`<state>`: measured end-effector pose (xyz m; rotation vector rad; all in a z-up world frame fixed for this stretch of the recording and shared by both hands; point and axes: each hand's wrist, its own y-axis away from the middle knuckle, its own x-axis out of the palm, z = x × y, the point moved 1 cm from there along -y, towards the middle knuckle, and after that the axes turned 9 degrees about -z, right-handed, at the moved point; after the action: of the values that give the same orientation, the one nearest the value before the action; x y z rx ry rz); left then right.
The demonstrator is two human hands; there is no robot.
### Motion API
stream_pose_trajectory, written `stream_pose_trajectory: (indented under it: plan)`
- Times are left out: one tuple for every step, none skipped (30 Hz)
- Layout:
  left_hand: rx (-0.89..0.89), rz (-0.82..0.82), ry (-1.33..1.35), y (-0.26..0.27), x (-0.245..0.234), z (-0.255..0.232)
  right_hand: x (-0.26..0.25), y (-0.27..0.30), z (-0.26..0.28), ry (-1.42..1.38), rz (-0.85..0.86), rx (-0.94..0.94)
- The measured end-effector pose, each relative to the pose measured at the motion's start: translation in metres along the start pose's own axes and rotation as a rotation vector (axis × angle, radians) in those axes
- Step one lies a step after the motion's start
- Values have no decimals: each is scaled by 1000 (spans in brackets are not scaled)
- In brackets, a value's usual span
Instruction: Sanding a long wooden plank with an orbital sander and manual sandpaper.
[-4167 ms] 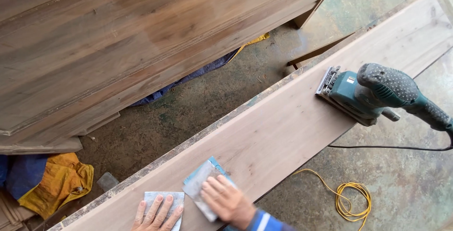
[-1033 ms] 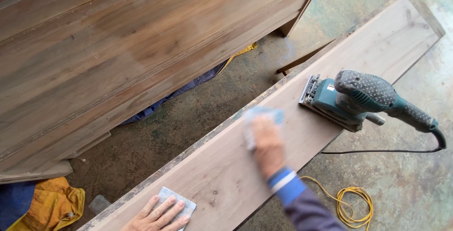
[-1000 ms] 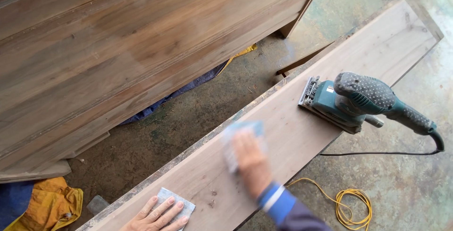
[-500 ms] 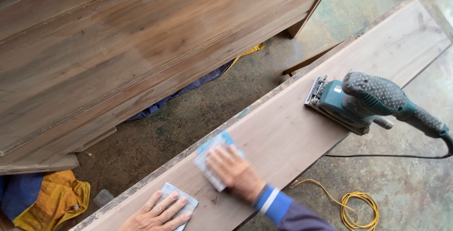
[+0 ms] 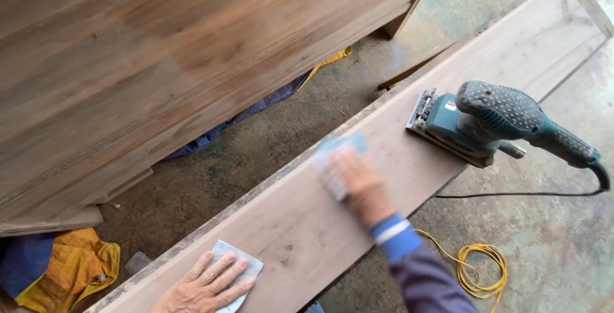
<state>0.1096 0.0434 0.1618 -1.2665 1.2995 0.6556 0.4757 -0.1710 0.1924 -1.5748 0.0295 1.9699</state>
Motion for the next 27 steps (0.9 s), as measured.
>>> stream_pose_trajectory:
  plan:
    - [5,-2,12,7,4,-4,-1,11,-21,8,7,8]
    - [6,-25,27,9,7,1,-5,18,-46,119,-72,141]
    - [6,-47,42,8,11,5,-10,25,-73,230,-152,274]
    - [28,-56,58,13,24,1,-8,27,-32,253,-153,290]
    - [-3,-67,8,17,38,-2,-9,36,8,162,-184,209]
    - [-23,-77,-41,18,52,0,-13,52,48,74,-222,136]
    - [10,-85,-27,7,66,1,-14,83,57,102,-232,159]
    - [12,-87,-34,-1,75,5,-9,110,72,-18,-133,-34]
    - [13,-88,-41,-8,84,10,-2,136,89,-138,-32,-225]
    - [34,-83,-34,-13,89,12,-12,124,57,-130,-40,-206]
    - [24,-80,-44,-16,95,13,-22,113,25,-66,-89,-84]
    - [8,-78,-56,-17,100,13,-33,104,-6,-5,-134,33]
    - [23,-74,-52,-32,95,14,-33,106,-37,0,-140,47]
    - [41,-55,-19,-49,92,16,-32,106,-71,155,-166,230]
    - [60,-36,15,-63,88,18,-30,105,-104,309,-190,413]
    - [59,-31,7,-116,79,25,-36,105,-108,301,-194,413]
    - [100,-14,14,-164,65,25,-41,105,-112,282,-253,502]
    - [132,11,26,-202,48,14,-44,107,-114,256,-299,590]
    - [121,23,24,-244,60,16,-46,103,-111,242,-290,590]
    - [109,185,-5,-290,70,15,-47,100,-108,188,-311,672]
    - [94,347,-36,-338,74,8,-48,98,-105,134,-332,755]
    - [96,350,-38,-352,93,-2,-48,99,-105,131,-334,757]
    - [2,166,-32,-365,109,-11,-47,98,-103,123,-343,774]
    - [-109,-21,-23,-379,127,-21,-49,96,-105,114,-341,779]
    - [-123,-23,-23,-370,105,-24,-49,93,-104,112,-332,769]
    - [-91,133,48,-359,83,-30,-49,94,-98,128,-322,750]
    - [-60,289,120,-349,60,-37,-51,96,-92,145,-313,730]
